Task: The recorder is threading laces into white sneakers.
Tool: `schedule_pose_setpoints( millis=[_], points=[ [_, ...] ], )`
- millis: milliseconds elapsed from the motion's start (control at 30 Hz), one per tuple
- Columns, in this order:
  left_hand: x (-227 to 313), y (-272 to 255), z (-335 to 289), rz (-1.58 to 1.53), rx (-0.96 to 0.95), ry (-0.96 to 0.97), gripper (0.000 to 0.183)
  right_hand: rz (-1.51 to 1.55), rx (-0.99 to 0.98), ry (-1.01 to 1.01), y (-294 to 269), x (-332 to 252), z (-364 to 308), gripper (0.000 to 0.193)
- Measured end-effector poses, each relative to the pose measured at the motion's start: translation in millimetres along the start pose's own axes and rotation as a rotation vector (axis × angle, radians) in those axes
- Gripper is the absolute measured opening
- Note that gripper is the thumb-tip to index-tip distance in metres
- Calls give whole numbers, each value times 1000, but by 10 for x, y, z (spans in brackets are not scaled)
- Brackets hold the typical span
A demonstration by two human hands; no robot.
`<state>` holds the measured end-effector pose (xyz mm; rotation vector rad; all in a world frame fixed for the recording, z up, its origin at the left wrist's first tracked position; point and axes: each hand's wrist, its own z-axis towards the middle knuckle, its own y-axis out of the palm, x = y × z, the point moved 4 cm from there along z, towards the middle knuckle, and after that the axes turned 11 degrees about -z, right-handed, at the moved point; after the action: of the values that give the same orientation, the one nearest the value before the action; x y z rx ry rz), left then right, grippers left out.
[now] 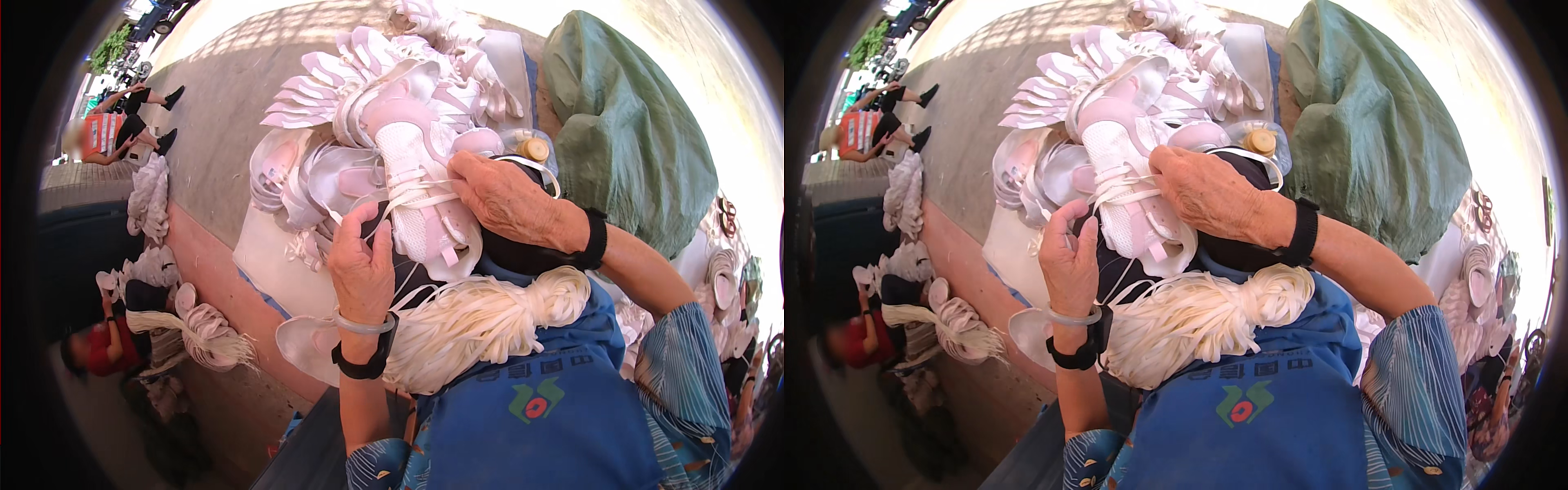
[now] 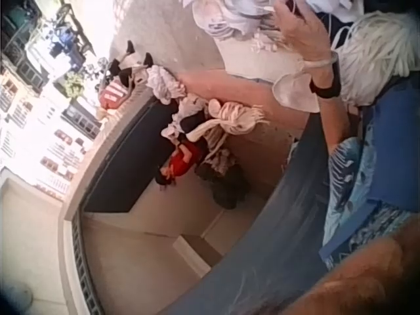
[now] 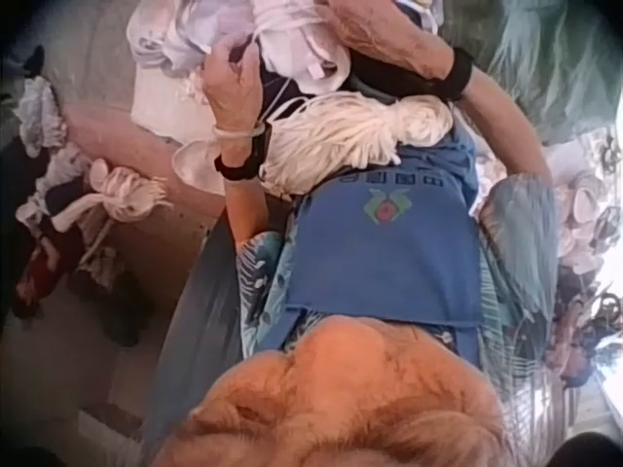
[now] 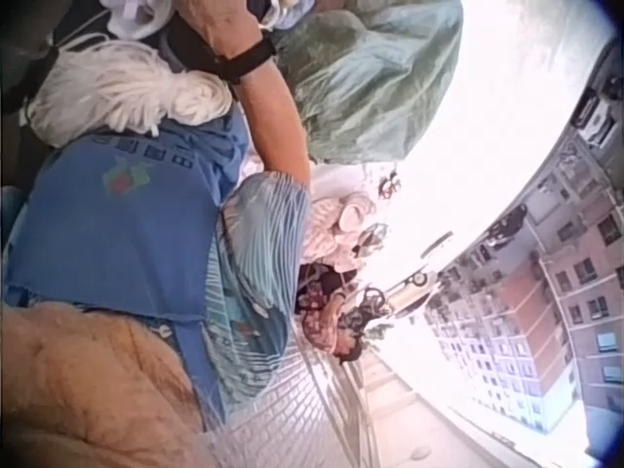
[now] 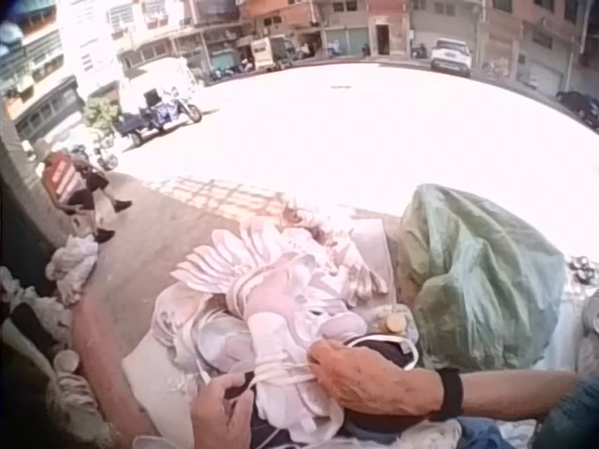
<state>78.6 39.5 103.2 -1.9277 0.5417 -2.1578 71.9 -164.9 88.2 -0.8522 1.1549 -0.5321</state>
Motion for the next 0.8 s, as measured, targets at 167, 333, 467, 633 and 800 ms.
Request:
schedule_pose_setpoints(
  millis=[167,333,467,633,800],
  points=[
    [-63,78,71,124,-75,117,18,96,44,25,-19,47,-4,11],
    [-31,79,101,200,-93,157,14,105,12,8,-3,-63,17,17],
    [12,46,103,269,-94,223,11,49,5,28,9,-118,74,20],
    [153,36,58,265,-90,233,8,-21,-48,19,-12,-117,133,17],
    [46,-57,56,379,-63,250,10,-107,-90,-13,-15,-164,128,16]
  ],
)
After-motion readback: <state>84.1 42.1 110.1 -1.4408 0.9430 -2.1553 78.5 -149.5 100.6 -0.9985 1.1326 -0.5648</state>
